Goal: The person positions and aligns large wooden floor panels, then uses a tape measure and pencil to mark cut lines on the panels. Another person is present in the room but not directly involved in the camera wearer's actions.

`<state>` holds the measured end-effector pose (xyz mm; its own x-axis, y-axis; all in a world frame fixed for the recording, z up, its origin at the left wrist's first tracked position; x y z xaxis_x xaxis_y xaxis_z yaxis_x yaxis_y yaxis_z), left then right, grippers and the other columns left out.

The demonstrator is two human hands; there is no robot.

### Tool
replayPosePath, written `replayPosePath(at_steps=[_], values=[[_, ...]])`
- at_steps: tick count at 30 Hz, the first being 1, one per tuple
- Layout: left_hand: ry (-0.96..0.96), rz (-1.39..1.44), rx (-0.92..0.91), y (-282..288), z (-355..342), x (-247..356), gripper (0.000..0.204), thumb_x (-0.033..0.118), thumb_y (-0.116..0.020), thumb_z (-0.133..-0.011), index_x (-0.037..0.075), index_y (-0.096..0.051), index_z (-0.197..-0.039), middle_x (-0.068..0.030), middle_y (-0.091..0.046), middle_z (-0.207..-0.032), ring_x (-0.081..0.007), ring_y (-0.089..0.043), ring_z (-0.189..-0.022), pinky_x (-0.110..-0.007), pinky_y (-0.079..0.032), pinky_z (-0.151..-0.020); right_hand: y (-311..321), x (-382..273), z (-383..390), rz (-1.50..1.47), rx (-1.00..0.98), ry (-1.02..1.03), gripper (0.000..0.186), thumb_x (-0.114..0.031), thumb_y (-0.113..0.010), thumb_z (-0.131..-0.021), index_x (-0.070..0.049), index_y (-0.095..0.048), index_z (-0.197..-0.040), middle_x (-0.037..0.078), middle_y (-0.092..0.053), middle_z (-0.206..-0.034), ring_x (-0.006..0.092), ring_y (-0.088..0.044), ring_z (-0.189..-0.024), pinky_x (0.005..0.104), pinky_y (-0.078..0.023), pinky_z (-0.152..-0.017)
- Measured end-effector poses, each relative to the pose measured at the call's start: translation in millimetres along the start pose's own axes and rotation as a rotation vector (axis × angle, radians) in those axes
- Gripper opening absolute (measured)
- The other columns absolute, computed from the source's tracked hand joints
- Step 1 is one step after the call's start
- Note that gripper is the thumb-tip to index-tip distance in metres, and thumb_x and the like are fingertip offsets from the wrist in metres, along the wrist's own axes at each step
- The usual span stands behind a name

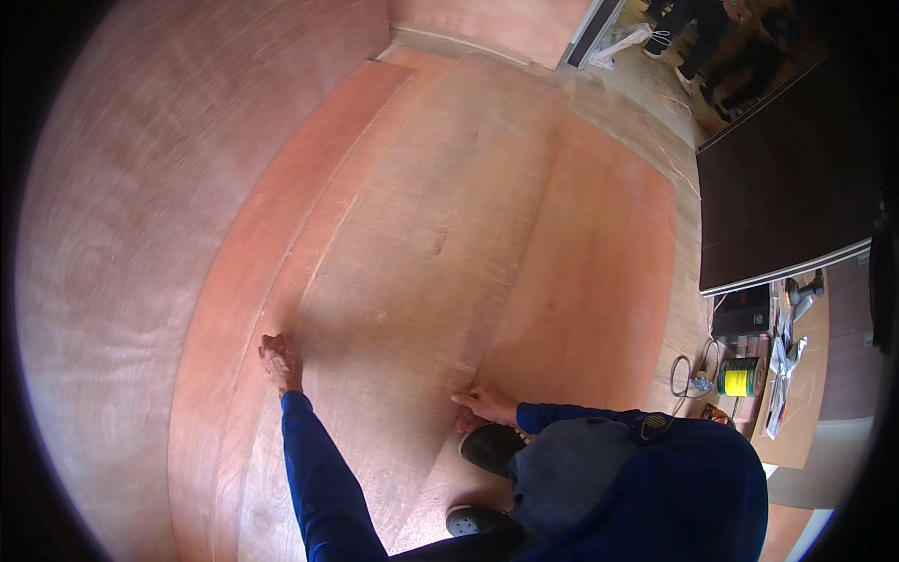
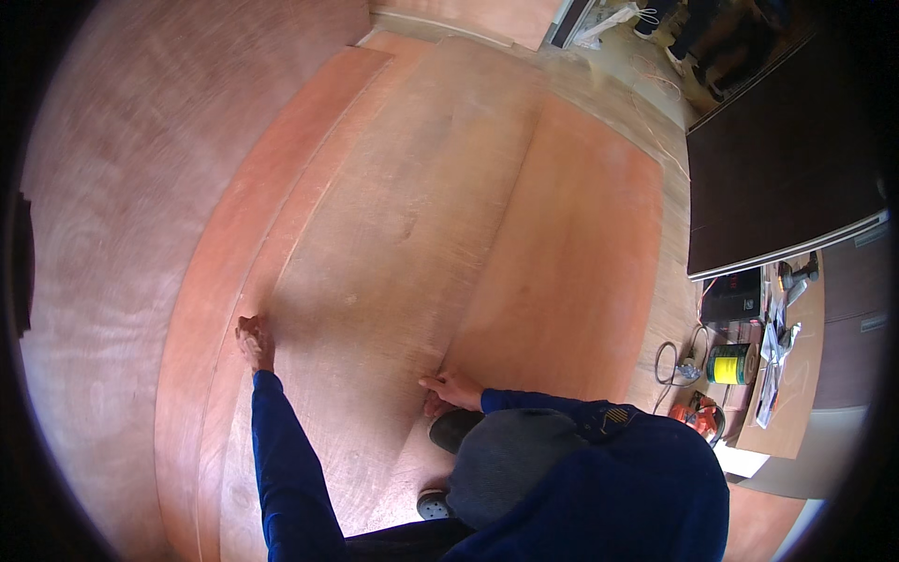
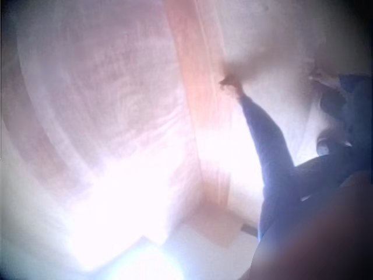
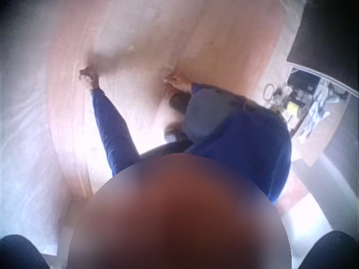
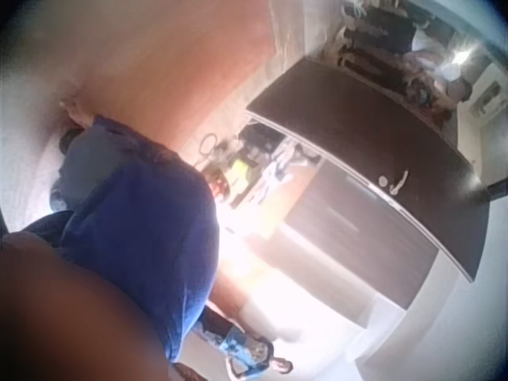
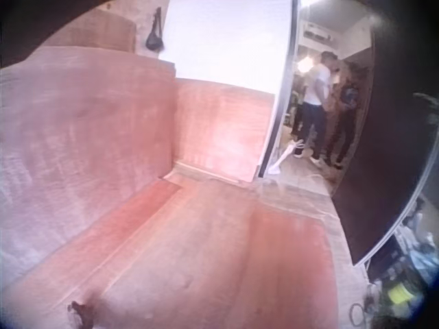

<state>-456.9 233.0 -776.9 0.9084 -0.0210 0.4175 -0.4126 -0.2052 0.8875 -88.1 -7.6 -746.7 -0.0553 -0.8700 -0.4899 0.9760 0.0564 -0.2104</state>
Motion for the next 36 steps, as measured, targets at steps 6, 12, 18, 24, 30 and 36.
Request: replayPosePath(at_steps=[6, 12, 18, 24, 30, 36], values=[[0.122, -0.093, -0.063, 2, 3, 14, 0.028, 0.030, -0.061, -0.090, 0.004, -0.072, -0.089, -0.0170, -0.064, -0.088, -0.0351, -0.059, -0.086, -0.048, -0.046, -0.078, -2, 1, 7, 0.034, 0.028, -0.019, 0.040, -0.032, -0.056, -0.100, 0.008, -0.064, -0.097, 0.017, -0.070, -0.078, 0.0230, -0.071, -0.067, 0.0317, -0.061, -0.059], [0.201, 0.080, -0.022, -4, 1, -1, 0.031, 0.029, -0.066, -0.088, -0.001, -0.073, -0.089, -0.0249, -0.066, -0.095, -0.0396, -0.064, -0.087, -0.046, -0.051, -0.078, 19, 2, 13, 0.008, 0.232, 0.074, 0.039, -0.034, -0.058, -0.099, 0.004, -0.062, -0.100, 0.012, -0.066, -0.075, 0.0207, -0.070, -0.065, 0.0299, -0.059, -0.057], [0.109, -0.053, -0.151, -9, 2, -4, 0.041, 0.039, -0.061, -0.091, 0.000, -0.073, -0.095, -0.0275, -0.067, -0.092, -0.0397, -0.065, -0.089, -0.047, -0.050, -0.080, 37, -2, -1, -0.028, 0.297, 0.255, 0.036, -0.030, -0.061, -0.097, 0.006, -0.062, -0.100, 0.011, -0.065, -0.074, 0.0202, -0.069, -0.064, 0.0308, -0.059, -0.056], [0.134, -0.081, -0.137, -11, 9, 5, 0.041, 0.038, -0.057, -0.094, 0.001, -0.074, -0.096, -0.0275, -0.064, -0.090, -0.0410, -0.063, -0.088, -0.048, -0.050, -0.079, 49, 2, -4, -0.001, 0.276, 0.219, 0.036, -0.026, -0.063, -0.097, 0.009, -0.062, -0.103, 0.016, -0.069, -0.079, 0.0221, -0.070, -0.060, 0.0325, -0.058, -0.053], [0.115, -0.113, -0.151, -8, 13, 8, 0.037, 0.036, -0.056, -0.095, 0.003, -0.072, -0.094, -0.0226, -0.066, -0.090, -0.0387, -0.063, -0.088, -0.047, -0.049, -0.082, 56, -15, 13, 0.087, 0.245, 0.159, 0.039, -0.030, -0.063, -0.096, 0.008, -0.064, -0.101, 0.016, -0.070, -0.079, 0.0220, -0.070, -0.061, 0.0318, -0.057, -0.051], [-0.366, -0.262, -0.256, 3, 27, -7, 0.020, 0.023, -0.054, -0.095, 0.010, -0.068, -0.101, -0.0124, -0.069, -0.107, -0.0282, -0.064, -0.101, -0.042, -0.047, -0.093, 62, -6, 6, -0.053, 0.157, 0.119, 0.039, -0.035, -0.065, -0.095, 0.002, -0.066, -0.107, 0.011, -0.069, -0.082, 0.0210, -0.070, -0.068, 0.0312, -0.059, -0.060]])
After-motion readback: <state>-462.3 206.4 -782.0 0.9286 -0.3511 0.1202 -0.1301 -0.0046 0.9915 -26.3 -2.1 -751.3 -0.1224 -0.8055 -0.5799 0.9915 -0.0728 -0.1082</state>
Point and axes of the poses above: each hand's wrist, its own z-axis away from the middle knuckle, its own y-axis out of the back of the hand, x = y × z, the point moved 2 cm from there along -z, towards the middle knuckle
